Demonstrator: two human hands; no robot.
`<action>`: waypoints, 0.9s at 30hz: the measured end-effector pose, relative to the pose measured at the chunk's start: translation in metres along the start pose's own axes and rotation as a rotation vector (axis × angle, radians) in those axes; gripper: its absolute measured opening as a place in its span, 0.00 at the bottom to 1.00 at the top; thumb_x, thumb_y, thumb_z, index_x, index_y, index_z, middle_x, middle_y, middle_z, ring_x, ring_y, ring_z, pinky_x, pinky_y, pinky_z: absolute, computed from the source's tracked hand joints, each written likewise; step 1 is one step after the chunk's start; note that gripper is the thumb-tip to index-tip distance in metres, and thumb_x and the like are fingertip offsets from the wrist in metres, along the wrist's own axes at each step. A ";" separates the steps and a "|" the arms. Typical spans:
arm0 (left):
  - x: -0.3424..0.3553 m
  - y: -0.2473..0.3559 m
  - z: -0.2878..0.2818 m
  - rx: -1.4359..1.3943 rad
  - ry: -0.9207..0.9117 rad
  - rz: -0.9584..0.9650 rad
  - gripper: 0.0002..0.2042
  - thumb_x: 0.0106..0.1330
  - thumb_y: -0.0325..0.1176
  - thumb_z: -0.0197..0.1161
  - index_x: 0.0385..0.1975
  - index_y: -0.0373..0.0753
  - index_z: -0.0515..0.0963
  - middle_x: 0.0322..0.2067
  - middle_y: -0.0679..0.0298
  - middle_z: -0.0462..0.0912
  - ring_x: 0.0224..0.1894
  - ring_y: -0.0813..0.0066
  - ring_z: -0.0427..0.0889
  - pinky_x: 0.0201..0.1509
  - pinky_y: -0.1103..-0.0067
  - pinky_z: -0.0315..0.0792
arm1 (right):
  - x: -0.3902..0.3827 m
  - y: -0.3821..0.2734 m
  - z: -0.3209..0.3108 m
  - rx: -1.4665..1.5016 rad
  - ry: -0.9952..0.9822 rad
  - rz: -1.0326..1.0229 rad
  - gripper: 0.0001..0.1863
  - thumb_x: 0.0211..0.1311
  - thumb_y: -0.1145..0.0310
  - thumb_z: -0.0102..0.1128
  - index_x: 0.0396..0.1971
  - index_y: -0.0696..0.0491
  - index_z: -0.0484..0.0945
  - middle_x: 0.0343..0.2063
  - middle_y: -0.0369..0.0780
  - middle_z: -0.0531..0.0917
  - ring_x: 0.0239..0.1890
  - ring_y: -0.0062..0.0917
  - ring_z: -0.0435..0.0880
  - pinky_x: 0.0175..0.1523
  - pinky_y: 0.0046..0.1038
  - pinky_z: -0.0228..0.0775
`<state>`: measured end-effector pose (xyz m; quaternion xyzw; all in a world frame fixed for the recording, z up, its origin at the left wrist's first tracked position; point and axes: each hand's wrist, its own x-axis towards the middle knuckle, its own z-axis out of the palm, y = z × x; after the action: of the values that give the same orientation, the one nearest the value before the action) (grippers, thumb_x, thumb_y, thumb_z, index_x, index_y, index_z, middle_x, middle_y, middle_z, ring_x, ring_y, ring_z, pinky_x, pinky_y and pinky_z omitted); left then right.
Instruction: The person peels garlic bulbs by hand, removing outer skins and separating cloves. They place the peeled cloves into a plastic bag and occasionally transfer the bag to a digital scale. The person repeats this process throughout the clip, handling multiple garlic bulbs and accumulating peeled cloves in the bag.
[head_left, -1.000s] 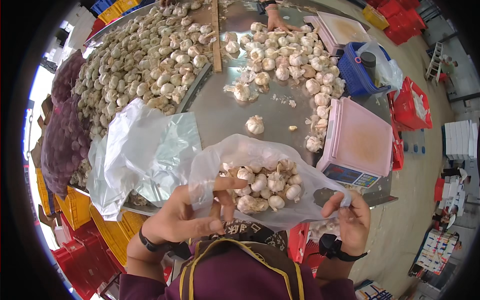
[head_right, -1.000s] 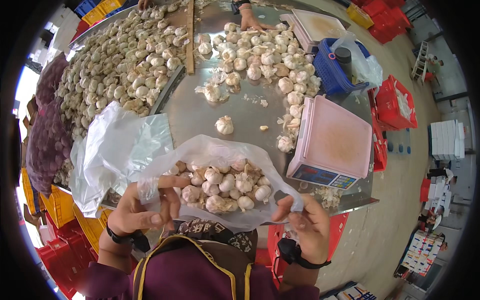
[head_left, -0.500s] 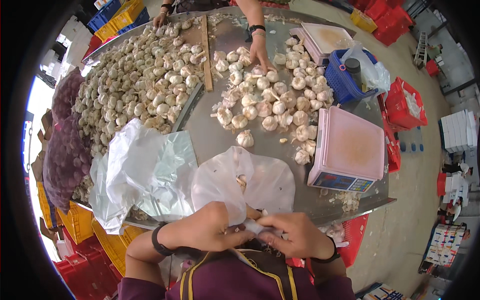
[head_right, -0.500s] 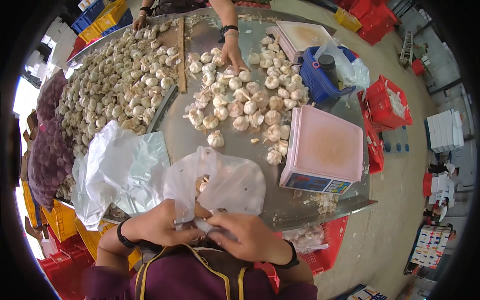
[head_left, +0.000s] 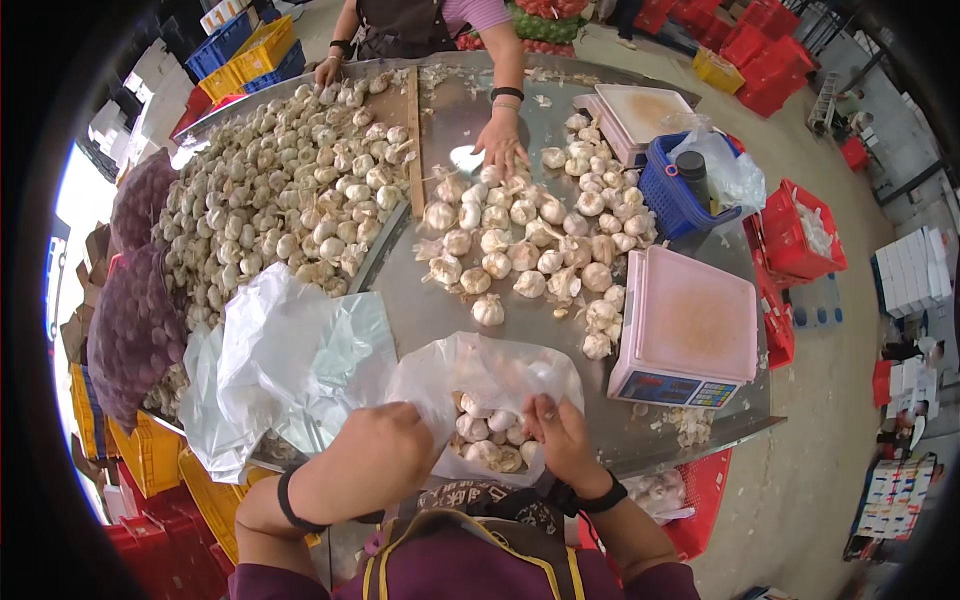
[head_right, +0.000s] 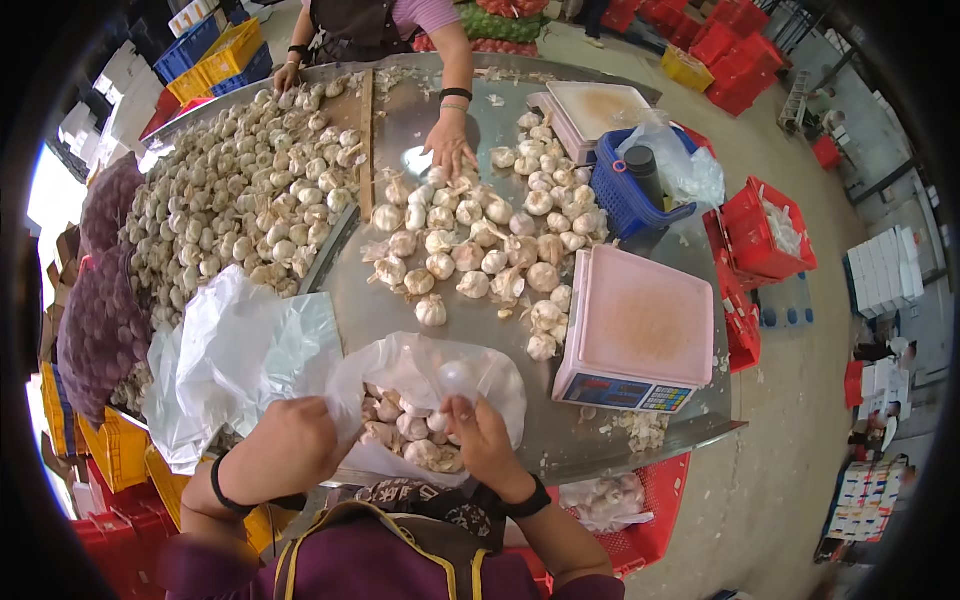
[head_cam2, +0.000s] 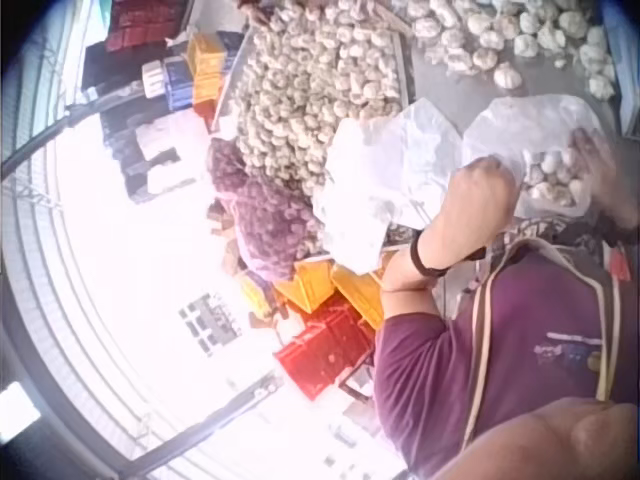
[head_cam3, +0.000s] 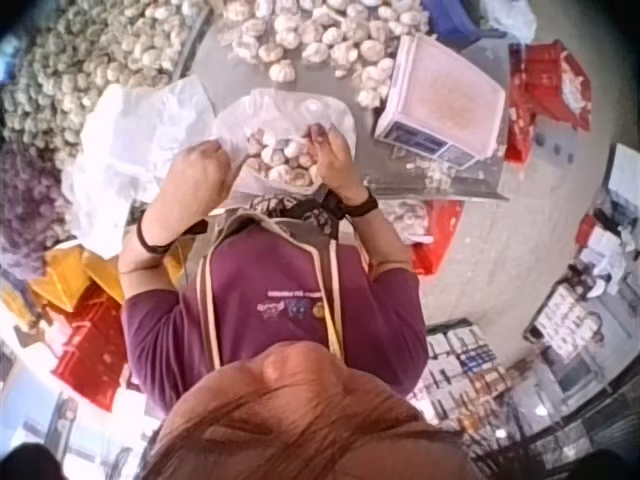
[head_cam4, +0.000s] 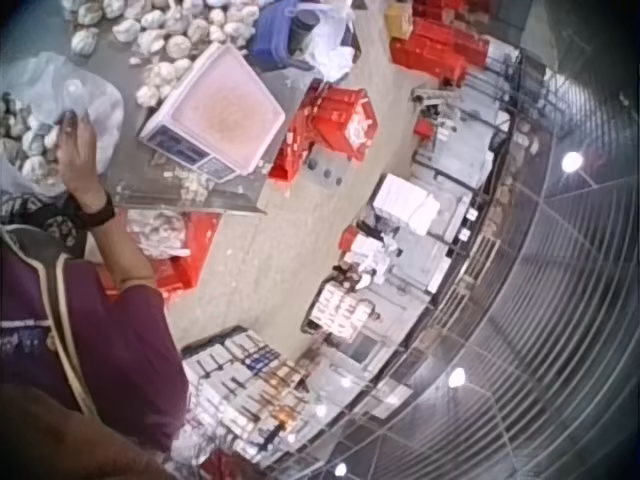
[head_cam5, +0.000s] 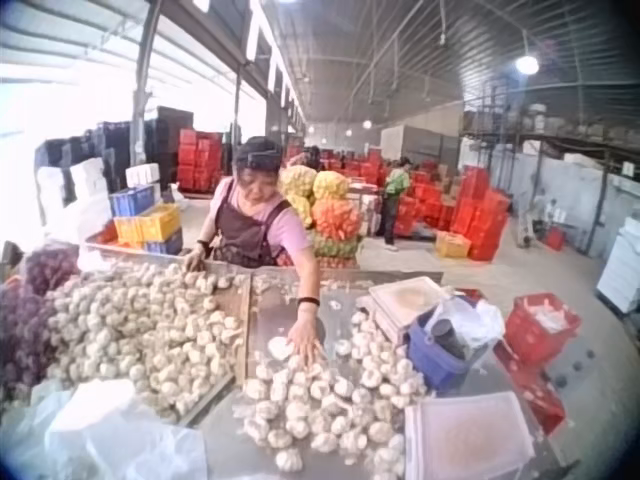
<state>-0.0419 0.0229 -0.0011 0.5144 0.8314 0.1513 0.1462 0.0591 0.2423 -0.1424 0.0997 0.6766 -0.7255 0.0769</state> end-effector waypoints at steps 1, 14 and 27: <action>-0.003 0.008 -0.004 0.038 -0.020 0.042 0.09 0.51 0.33 0.61 0.29 0.36 0.77 0.19 0.63 0.72 0.25 0.67 0.77 0.23 0.75 0.72 | 0.007 -0.006 -0.001 0.054 -0.002 -0.016 0.15 0.68 0.66 0.45 0.49 0.58 0.71 0.31 0.35 0.78 0.32 0.16 0.74 0.38 0.20 0.64; 0.057 -0.015 0.049 -0.465 0.109 -0.064 0.11 0.60 0.38 0.62 0.28 0.35 0.74 0.25 0.57 0.77 0.27 0.55 0.78 0.29 0.68 0.72 | 0.012 0.000 0.023 -0.032 -0.319 -0.241 0.13 0.63 0.65 0.53 0.31 0.61 0.77 0.20 0.40 0.80 0.22 0.26 0.75 0.30 0.30 0.66; 0.023 -0.038 0.074 -0.724 0.172 0.159 0.05 0.59 0.27 0.62 0.33 0.37 0.76 0.25 0.58 0.77 0.27 0.58 0.79 0.31 0.73 0.74 | 0.024 -0.003 0.013 -0.343 -0.149 -0.292 0.12 0.55 0.71 0.60 0.39 0.58 0.80 0.38 0.38 0.81 0.38 0.30 0.80 0.43 0.28 0.73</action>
<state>-0.0530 0.0351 -0.0863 0.4776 0.6910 0.4888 0.2358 0.0343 0.2296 -0.1448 -0.0676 0.7898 -0.6085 0.0366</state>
